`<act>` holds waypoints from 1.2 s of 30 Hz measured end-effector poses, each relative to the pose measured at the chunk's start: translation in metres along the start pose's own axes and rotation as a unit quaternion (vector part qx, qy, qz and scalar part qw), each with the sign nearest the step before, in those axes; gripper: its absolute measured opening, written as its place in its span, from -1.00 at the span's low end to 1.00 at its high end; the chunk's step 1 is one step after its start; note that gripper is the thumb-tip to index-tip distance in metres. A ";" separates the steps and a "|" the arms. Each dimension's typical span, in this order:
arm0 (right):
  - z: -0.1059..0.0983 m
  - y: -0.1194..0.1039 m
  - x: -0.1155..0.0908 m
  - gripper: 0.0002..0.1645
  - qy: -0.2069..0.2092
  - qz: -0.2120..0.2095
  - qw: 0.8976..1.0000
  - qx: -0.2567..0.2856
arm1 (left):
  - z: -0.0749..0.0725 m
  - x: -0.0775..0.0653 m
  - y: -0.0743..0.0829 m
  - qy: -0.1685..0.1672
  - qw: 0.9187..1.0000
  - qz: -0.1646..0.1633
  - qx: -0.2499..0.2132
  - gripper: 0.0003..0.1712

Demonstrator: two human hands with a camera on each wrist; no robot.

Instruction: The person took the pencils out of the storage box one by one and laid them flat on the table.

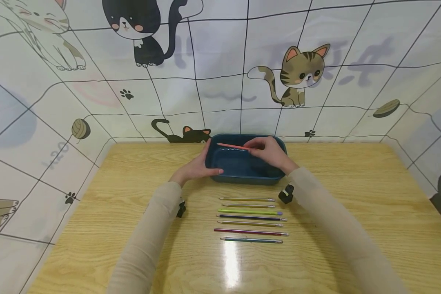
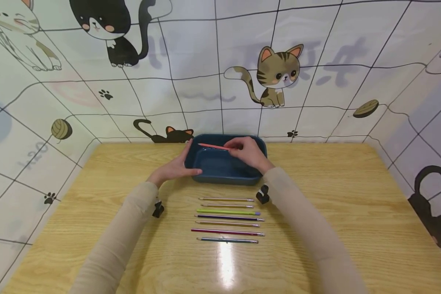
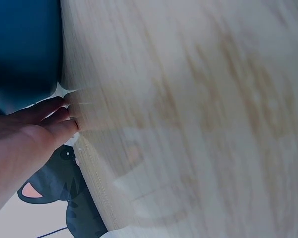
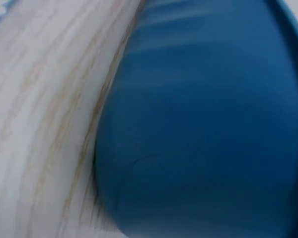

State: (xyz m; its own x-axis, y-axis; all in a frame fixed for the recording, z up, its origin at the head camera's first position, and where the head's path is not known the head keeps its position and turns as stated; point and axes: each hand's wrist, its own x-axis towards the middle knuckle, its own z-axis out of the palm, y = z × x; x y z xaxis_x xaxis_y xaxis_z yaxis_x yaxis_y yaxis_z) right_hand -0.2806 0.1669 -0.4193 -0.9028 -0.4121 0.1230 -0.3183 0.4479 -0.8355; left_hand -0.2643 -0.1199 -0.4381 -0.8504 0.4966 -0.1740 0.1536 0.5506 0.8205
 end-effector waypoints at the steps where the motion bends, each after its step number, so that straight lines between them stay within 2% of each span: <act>1: -0.001 -0.002 -0.003 -0.70 -0.002 -0.001 1.000 -0.003 | 0.000 0.000 0.000 0.000 1.000 0.000 0.000 0.32; 8: -0.004 -0.009 -0.023 -0.74 -0.004 -0.025 1.000 0.014 | 0.000 0.001 -0.003 -0.003 1.000 0.001 -0.007 0.32; 16: -0.006 -0.018 -0.051 -0.74 -0.013 -0.012 0.999 0.032 | 0.000 -0.001 -0.003 -0.001 1.000 -0.006 0.002 0.34; 25: -0.008 -0.021 -0.080 -0.75 -0.021 -0.017 0.998 0.053 | 0.001 0.001 -0.004 0.000 1.000 -0.003 0.008 0.36; 31: -0.003 -0.023 -0.105 -0.77 -0.024 -0.028 0.999 0.022 | 0.001 0.001 -0.003 -0.003 1.000 -0.001 0.002 0.35; 36: 0.006 -0.026 -0.127 -0.77 -0.033 -0.062 0.997 -0.011 | 0.001 0.001 -0.002 -0.002 1.000 0.000 0.000 0.34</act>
State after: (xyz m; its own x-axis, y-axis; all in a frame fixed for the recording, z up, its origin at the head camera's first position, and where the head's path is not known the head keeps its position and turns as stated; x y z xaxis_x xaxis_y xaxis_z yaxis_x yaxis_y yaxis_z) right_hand -0.1558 0.2034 -0.4164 -0.8354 -0.5165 0.1880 -0.4326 0.4068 -0.8046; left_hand -0.2655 -0.1200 -0.4408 -0.8482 0.4993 -0.1769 0.1528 0.5504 0.8208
